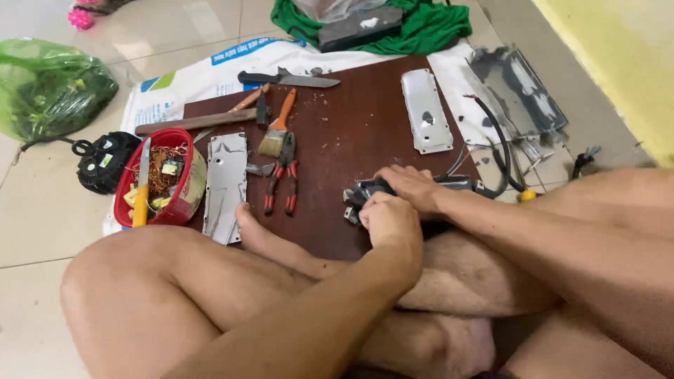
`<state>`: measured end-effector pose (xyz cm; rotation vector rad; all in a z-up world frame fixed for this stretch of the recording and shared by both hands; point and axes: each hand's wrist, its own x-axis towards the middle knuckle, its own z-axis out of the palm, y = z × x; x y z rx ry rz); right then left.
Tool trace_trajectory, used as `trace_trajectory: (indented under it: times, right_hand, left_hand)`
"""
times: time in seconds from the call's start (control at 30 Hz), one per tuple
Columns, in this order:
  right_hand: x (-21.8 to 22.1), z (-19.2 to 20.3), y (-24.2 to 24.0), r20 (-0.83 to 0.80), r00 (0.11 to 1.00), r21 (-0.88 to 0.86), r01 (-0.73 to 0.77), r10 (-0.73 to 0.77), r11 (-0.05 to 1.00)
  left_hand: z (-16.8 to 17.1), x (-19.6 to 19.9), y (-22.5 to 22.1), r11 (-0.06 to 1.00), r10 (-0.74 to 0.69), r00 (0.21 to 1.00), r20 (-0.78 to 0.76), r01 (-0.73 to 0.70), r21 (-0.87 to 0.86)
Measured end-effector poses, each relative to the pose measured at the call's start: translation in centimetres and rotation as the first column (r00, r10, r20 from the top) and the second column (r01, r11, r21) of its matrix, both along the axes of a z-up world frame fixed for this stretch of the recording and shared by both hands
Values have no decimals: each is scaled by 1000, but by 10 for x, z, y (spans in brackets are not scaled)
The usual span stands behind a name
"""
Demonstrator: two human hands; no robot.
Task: The person sits on the floor and uses a screwdriver and pliers to disassemble a black electronic device. They remove screws, pry open the casing, and extract internal components, placing them on the work surface.
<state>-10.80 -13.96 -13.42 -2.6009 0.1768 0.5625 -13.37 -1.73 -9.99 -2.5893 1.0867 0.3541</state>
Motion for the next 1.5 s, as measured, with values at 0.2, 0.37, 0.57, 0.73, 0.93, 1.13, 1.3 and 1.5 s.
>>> trace_trajectory:
  times: [0.2, 0.37, 0.57, 0.73, 0.93, 1.13, 1.3, 1.5]
  right_hand:
    - [2, 13, 9, -10, 1000, -40, 24, -24, 999]
    - [-8, 34, 22, 37, 999, -84, -10, 13, 996]
    - [7, 17, 18, -48, 997, -83, 52, -56, 995]
    - [1, 26, 17, -83, 992, -27, 88, -90, 996]
    - [-2, 33, 20, -3, 999, -70, 35, -35, 997]
    - [-7, 53, 26, -36, 999, -53, 25, -27, 998]
    - [3, 22, 22, -74, 997, -194, -21, 7, 981]
    - [-12, 57, 42, -58, 993, -71, 103, -107, 992]
  left_hand:
    - [62, 12, 33, 991, 24, 983, -183, -47, -121]
    - [81, 89, 74, 949, 80, 976, -202, -137, -285]
    - [32, 28, 28, 988, -67, 995, -74, 55, -144]
    - [25, 23, 7, 994, -110, 994, 1, 110, -24]
    - [70, 105, 63, 954, -38, 985, -170, -15, -299]
    - [88, 143, 48, 996, -48, 916, -399, 14, -89]
    - [159, 38, 25, 998, 55, 973, -225, -61, -18]
    - [42, 33, 22, 995, -93, 991, -101, 96, 27]
